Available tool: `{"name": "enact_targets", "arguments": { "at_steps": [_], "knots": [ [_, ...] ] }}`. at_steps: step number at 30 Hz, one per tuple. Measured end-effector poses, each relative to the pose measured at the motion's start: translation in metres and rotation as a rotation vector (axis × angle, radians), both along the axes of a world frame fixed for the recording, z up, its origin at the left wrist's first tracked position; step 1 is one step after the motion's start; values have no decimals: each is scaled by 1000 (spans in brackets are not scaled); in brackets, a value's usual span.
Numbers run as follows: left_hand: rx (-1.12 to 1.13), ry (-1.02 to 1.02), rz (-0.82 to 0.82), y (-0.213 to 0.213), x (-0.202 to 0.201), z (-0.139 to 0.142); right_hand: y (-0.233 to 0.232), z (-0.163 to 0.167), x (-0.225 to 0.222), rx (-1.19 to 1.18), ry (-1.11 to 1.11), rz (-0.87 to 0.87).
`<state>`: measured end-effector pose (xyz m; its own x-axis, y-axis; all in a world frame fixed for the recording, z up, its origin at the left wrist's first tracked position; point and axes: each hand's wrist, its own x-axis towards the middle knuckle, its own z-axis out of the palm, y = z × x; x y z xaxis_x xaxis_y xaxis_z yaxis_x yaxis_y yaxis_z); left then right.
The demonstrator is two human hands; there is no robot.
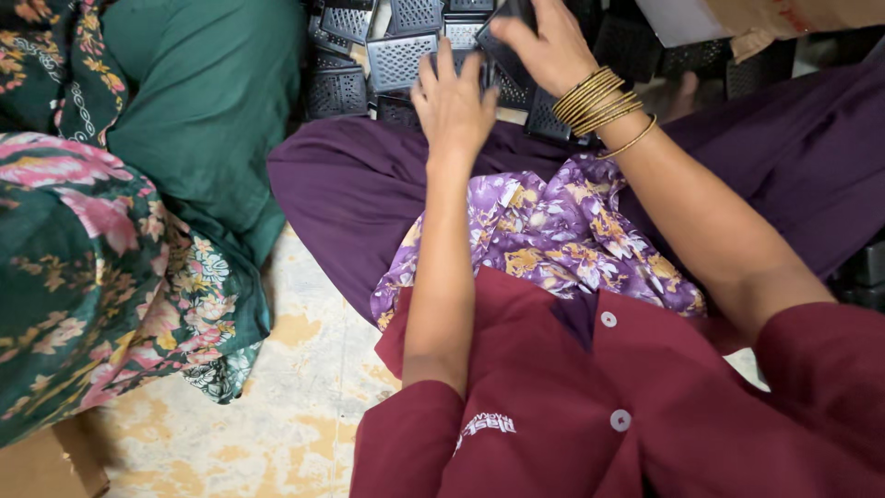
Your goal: The person sits on the floor among a large pile of black plastic grater bodies, picking them up one at a time, turning them over in both hands, and tossing them onto a sorted pile or into a cardboard box. A second person nearby handles the same items.
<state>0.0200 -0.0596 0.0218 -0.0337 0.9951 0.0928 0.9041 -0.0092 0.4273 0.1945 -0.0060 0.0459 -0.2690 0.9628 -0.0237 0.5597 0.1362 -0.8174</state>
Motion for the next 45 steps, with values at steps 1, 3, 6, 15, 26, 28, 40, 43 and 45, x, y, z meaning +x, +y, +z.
{"name": "enact_targets", "arguments": {
  "at_steps": [1, 3, 6, 15, 26, 28, 40, 43, 45],
  "knots": [
    [-52, 109, -35, -3, 3, 4, 1, 0, 0, 43, 43, 56],
    [-64, 220, 142, -5, 2, 9, 1, 4, 1, -88, 91, 66],
    [-76, 308, 253, -2, -8, 10, -2, 9, 3, -335, 47, 19],
    [39, 309, 315, 19, 4, -12, -1, -16, 5, -71, -37, 132],
    [-179, -2229, -110, 13, -28, -7, 3, 4, 13, -649, 966, -37],
    [-114, -2331, -86, 15, -23, -8, -3, 20, 3, -564, 981, 95],
    [105, -2052, 55, 10, 3, -12, -33, 38, -27, -342, 640, 273],
    [181, -2050, -50, 7, 16, -9, -29, 33, -27, -248, 671, 204],
    [202, -1875, 141, 8, 24, -7, -28, 35, -27, -162, 644, 173]
  ]
}}
